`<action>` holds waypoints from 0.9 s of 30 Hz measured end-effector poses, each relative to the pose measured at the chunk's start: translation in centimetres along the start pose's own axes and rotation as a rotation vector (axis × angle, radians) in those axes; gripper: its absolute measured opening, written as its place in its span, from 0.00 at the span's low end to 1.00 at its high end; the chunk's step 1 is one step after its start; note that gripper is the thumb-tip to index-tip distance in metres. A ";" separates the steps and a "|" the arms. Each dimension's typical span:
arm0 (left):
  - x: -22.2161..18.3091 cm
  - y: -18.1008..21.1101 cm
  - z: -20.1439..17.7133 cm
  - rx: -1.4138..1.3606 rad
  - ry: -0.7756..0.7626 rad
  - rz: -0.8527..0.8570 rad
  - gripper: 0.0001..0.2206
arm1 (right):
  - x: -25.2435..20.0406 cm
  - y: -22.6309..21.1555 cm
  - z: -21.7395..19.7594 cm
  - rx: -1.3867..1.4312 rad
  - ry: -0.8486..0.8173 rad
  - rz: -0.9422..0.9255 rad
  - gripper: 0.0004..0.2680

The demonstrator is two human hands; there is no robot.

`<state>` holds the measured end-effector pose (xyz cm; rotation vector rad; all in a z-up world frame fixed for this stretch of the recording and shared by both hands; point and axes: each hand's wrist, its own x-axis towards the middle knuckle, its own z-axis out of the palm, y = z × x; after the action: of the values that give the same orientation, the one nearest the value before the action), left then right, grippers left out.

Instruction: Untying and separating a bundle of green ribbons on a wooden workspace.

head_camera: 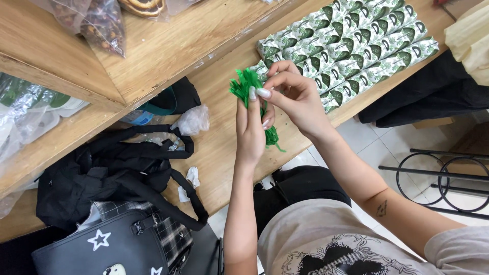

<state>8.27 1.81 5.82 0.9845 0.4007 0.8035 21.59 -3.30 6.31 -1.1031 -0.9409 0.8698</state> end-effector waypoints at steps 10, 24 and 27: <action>0.9 1.6 0.3 0.018 -0.014 0.003 0.14 | 2.6 -1.3 0.9 -0.004 0.058 -0.048 0.02; 4.8 5.5 2.9 0.278 -0.245 0.238 0.15 | 1.7 4.4 -3.4 0.453 -0.165 0.105 0.15; 6.1 5.4 3.2 0.277 -0.351 0.426 0.16 | 1.2 0.2 -3.3 -0.316 -0.337 -0.428 0.18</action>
<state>12.06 6.23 12.36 1.4717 -0.0083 0.9485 25.04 -3.20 5.76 -0.9767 -1.5709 0.5701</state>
